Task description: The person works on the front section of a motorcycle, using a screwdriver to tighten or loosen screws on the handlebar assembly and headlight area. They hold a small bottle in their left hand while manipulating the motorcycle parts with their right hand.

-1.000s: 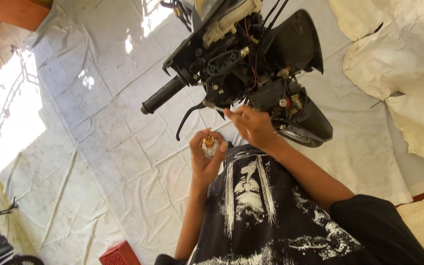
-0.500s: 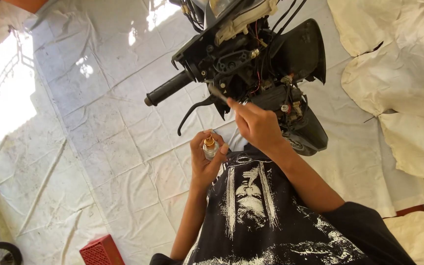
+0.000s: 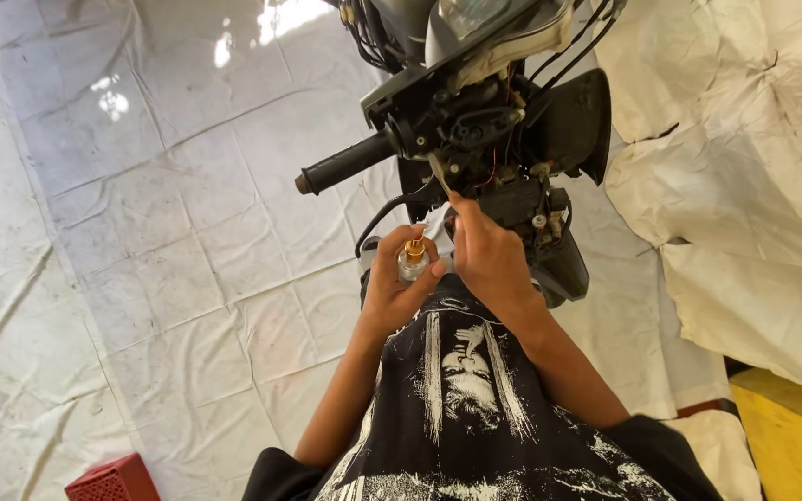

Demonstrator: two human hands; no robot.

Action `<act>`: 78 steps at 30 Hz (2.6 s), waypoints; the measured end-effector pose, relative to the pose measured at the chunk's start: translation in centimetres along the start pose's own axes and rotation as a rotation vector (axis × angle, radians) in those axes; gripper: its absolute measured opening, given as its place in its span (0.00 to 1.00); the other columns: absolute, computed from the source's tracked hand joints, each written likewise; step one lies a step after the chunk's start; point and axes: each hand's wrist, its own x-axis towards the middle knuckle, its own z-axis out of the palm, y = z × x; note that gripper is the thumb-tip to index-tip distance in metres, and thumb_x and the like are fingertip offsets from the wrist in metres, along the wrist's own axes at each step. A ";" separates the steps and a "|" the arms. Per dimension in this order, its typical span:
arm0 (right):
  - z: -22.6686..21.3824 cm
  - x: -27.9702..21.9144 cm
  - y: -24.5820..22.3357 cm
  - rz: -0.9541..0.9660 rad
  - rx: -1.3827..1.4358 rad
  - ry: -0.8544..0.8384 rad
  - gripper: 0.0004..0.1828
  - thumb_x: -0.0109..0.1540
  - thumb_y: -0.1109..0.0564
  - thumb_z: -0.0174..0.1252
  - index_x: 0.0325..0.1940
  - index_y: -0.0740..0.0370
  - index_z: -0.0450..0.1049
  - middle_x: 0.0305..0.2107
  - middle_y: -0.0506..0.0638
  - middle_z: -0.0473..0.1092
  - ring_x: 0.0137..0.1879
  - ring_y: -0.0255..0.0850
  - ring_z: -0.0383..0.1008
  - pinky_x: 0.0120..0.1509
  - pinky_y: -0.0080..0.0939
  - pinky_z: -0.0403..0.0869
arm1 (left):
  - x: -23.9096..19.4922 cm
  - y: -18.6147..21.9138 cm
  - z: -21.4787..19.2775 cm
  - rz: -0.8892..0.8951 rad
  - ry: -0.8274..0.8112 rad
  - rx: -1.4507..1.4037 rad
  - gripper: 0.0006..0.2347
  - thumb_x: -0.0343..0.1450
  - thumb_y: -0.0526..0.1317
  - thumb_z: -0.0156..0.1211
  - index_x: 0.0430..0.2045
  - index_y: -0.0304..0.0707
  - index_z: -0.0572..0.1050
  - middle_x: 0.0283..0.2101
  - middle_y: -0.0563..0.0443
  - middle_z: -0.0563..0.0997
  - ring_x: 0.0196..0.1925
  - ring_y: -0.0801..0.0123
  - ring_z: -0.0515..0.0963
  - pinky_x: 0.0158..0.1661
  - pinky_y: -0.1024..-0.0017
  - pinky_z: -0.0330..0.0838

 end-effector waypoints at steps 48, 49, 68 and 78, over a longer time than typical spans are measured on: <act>1.8 2.3 -8.8 0.474 -0.243 0.198 0.23 0.68 0.63 0.49 0.64 0.46 0.75 0.32 0.45 0.68 0.41 0.48 0.78 0.43 0.48 0.76 | 5.1 1.7 -8.7 -0.145 -0.608 -0.520 0.20 0.71 0.28 0.64 0.58 0.29 0.66 0.32 0.44 0.82 0.29 0.68 0.80 0.35 0.70 0.75; 1.3 1.6 -9.6 0.483 -0.241 0.201 0.23 0.68 0.63 0.49 0.64 0.46 0.75 0.32 0.45 0.68 0.41 0.48 0.78 0.43 0.48 0.76 | 4.7 2.0 -8.8 -0.151 -0.615 -0.520 0.20 0.71 0.28 0.64 0.58 0.29 0.66 0.32 0.44 0.82 0.29 0.68 0.80 0.35 0.70 0.75; 0.1 2.6 -8.0 0.401 -0.044 0.177 0.20 0.69 0.65 0.45 0.60 0.57 0.78 0.27 0.51 0.69 0.35 0.50 0.76 0.40 0.45 0.74 | 3.6 0.4 -7.8 -0.069 -0.535 -0.424 0.21 0.69 0.27 0.67 0.55 0.26 0.66 0.31 0.43 0.82 0.30 0.63 0.81 0.37 0.65 0.77; 0.4 2.8 -5.8 0.325 0.037 0.246 0.18 0.69 0.65 0.48 0.55 0.57 0.81 0.25 0.49 0.72 0.28 0.43 0.74 0.33 0.38 0.71 | 3.7 1.1 -6.4 0.000 -0.473 -0.244 0.20 0.69 0.29 0.68 0.54 0.26 0.69 0.32 0.43 0.83 0.30 0.60 0.83 0.35 0.64 0.78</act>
